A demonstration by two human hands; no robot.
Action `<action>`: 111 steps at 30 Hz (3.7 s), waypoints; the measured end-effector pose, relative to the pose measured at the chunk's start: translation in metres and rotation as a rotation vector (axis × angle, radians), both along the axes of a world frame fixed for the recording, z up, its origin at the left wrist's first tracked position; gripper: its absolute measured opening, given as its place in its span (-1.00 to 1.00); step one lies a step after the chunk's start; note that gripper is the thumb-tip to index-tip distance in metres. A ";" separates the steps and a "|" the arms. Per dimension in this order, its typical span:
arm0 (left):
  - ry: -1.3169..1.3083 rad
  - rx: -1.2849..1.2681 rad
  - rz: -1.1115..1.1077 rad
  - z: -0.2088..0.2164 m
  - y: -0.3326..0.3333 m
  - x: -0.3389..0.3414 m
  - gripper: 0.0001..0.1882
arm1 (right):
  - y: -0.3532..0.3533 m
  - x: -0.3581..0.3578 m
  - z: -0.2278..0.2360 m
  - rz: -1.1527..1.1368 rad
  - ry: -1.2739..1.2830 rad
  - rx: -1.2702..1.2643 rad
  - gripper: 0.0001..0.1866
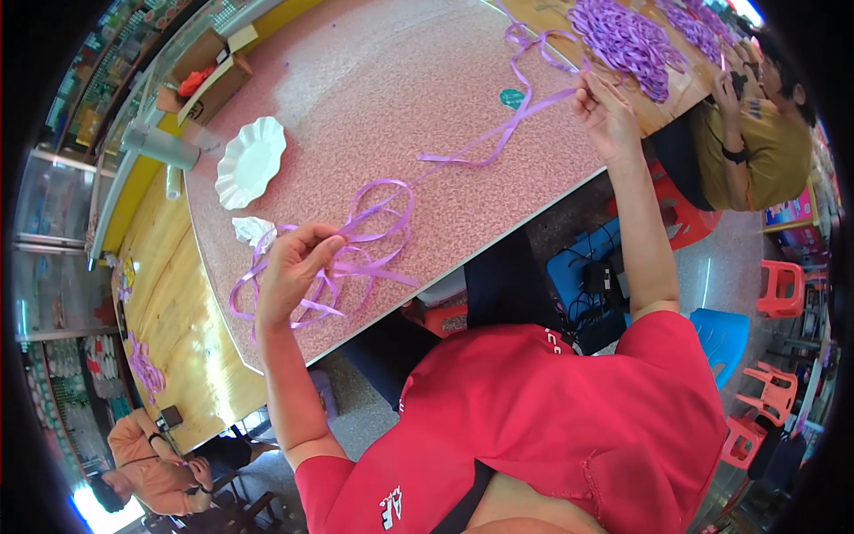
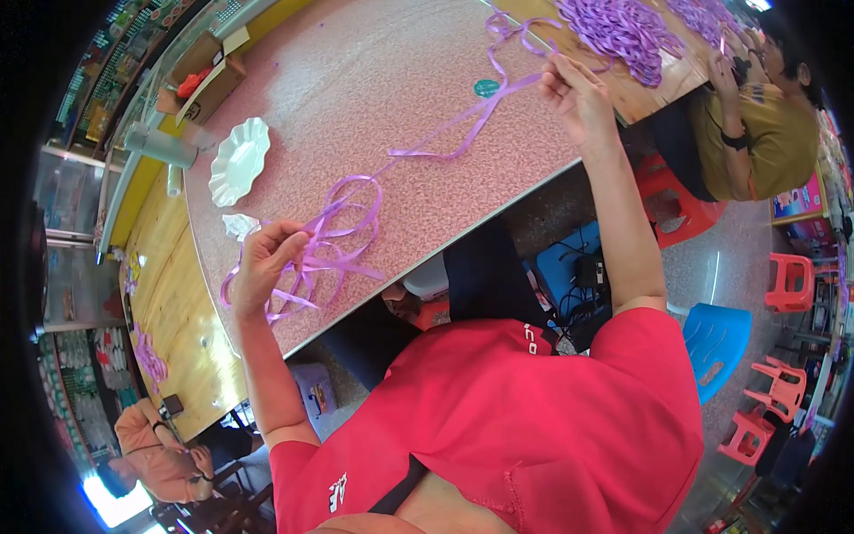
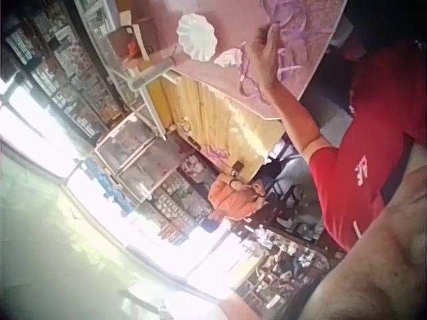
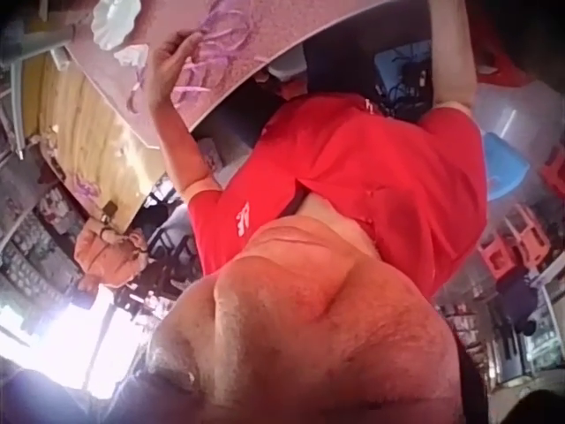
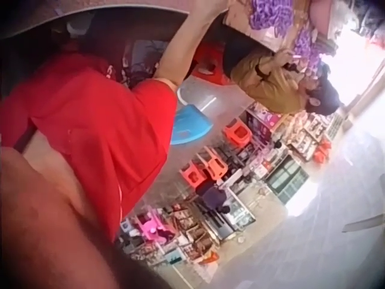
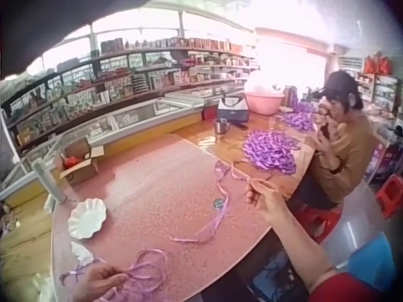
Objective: Connect individual purple plastic loops together to form a long garland or chain.
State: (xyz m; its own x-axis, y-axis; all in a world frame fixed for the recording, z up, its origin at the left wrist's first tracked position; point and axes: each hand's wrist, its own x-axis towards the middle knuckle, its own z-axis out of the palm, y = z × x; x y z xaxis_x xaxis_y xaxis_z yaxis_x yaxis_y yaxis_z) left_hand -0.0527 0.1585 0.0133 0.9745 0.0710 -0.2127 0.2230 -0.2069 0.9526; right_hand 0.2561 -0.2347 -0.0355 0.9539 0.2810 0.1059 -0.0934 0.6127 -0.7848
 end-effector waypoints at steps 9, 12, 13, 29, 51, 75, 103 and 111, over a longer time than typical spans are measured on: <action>-0.149 0.072 0.327 -0.018 0.040 -0.042 -0.84 | -0.038 0.062 -0.022 -0.172 0.064 -0.098 -0.74; -0.170 0.102 0.360 -0.017 0.024 -0.025 -0.80 | 0.016 0.031 -0.010 -0.515 -0.021 -0.651 -0.68; -0.150 0.134 0.307 -0.014 0.014 -0.017 -0.79 | 0.046 -0.008 0.008 -0.501 -0.177 -0.803 -0.66; -0.054 -0.203 0.104 -0.021 0.026 0.067 -0.76 | 0.237 -0.129 0.019 0.343 -0.883 -0.711 -0.81; -0.467 0.522 0.332 -0.017 0.026 0.060 -0.43 | 0.224 -0.113 0.027 0.400 -0.818 -0.698 -0.92; -0.375 0.023 0.273 -0.011 -0.056 0.020 -0.83 | 0.182 -0.156 0.045 0.572 -0.704 -0.716 -0.81; -0.392 -0.035 0.243 -0.026 -0.079 0.013 -0.77 | 0.164 -0.177 0.041 0.133 -1.127 -0.668 -0.85; -0.371 -0.027 0.231 -0.036 -0.081 0.016 -0.75 | 0.160 -0.175 0.040 0.100 -1.173 -0.660 -0.85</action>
